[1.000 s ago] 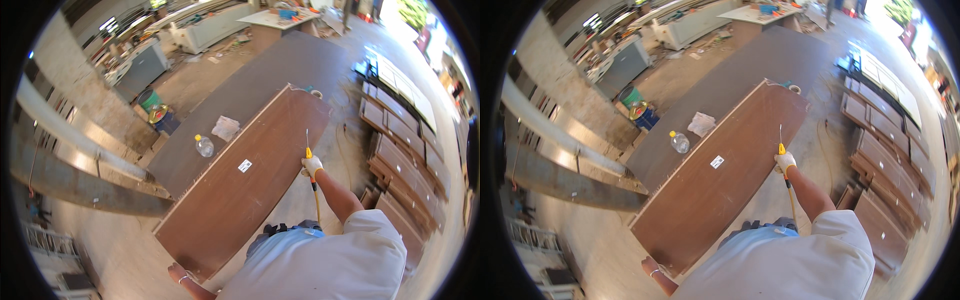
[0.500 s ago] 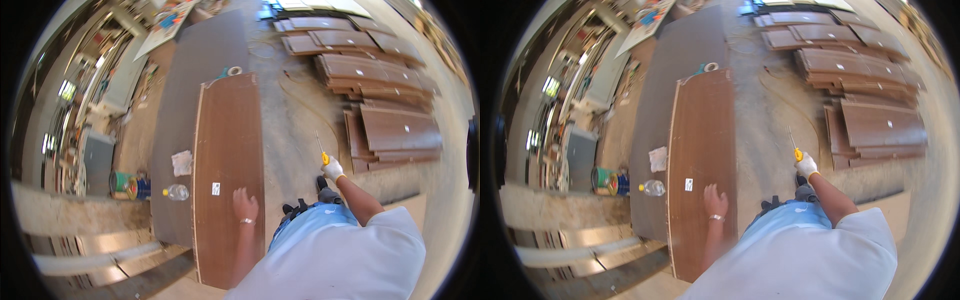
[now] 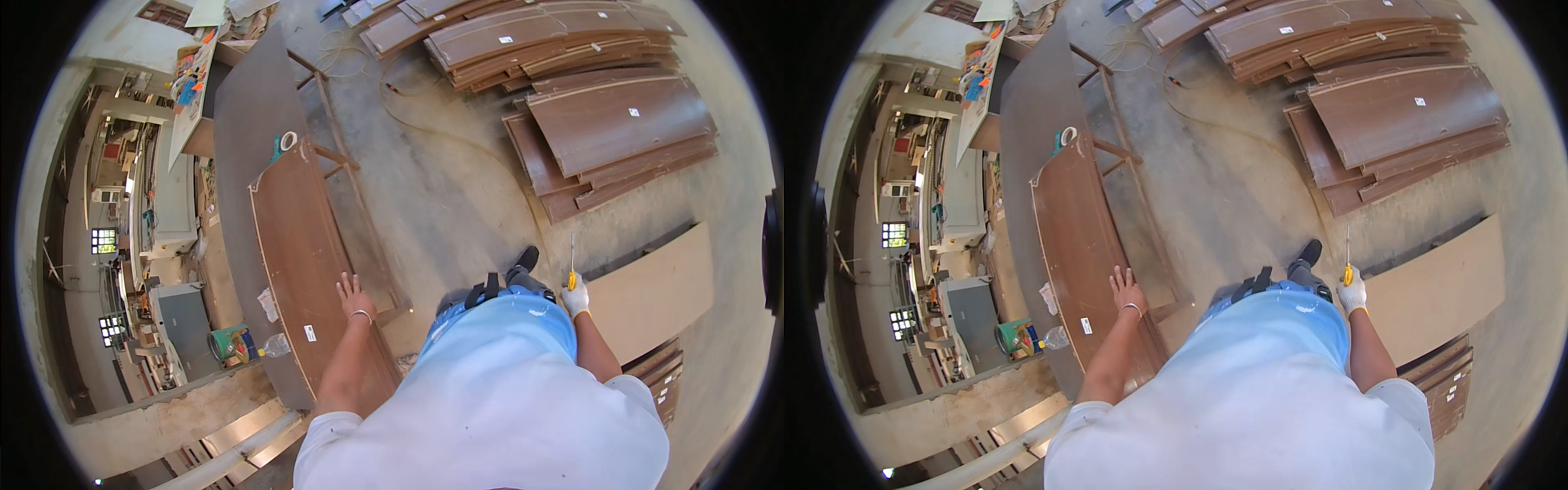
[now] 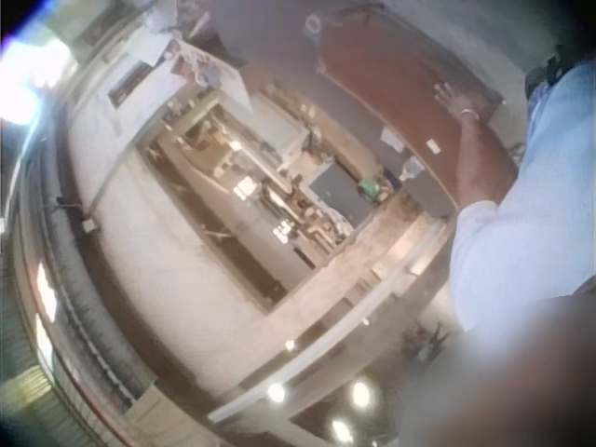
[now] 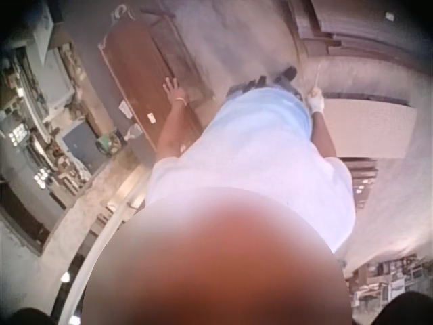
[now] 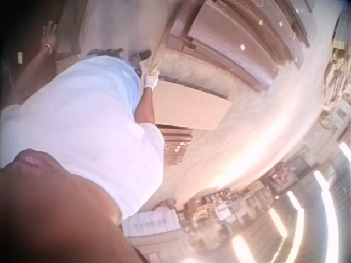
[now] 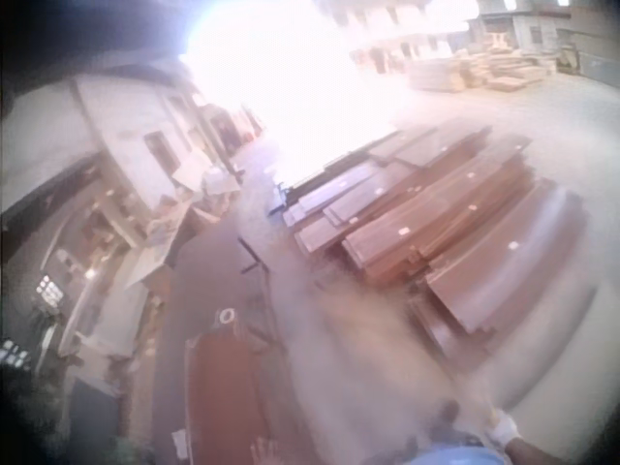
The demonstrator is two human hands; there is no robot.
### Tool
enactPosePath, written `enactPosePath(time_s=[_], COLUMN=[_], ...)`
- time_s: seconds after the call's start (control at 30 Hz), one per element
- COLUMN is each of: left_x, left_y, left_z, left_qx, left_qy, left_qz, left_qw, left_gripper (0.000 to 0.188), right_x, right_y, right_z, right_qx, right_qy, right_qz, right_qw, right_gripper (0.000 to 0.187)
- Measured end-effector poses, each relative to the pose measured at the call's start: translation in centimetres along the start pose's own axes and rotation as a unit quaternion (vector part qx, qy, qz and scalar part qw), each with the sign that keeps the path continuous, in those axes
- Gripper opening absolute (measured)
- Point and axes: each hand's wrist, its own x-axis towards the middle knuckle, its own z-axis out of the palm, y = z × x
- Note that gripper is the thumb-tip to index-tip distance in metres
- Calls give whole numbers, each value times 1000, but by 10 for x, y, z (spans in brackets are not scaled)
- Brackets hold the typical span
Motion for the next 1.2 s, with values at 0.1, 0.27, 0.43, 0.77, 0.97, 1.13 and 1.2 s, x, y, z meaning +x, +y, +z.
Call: enactPosePath(time_s=[0.1,0.27,0.43,0.77,0.97,1.13,1.2], left_x=[2,-3,41,151,171,167,172], left_y=[19,-3,-13,-35,-60,-85,-84], left_z=[-24,-47,-67,-121,-112,-100,-104], left_qx=[28,128,225,310,320,322,335], left_qy=[-96,-198,-283,-299,-308,-255,-293], left_qz=[-36,29,88,121,190,257,249], left_qw=[994,971,928,894,876,875,860], left_gripper=[51,65,68,68,67,79,80], right_x=[36,75,73,60,116,136,137], right_y=[32,62,76,64,-5,-56,-63], right_z=[-12,-36,-57,-67,-78,-82,-82], right_qx=[4,242,311,336,347,135,89], right_qy=[-7,49,37,-14,-48,-155,-154], right_qz=[20,109,127,229,227,253,227], right_qw=[1000,963,941,913,909,945,957], right_gripper=[49,48,48,62,59,63,64])
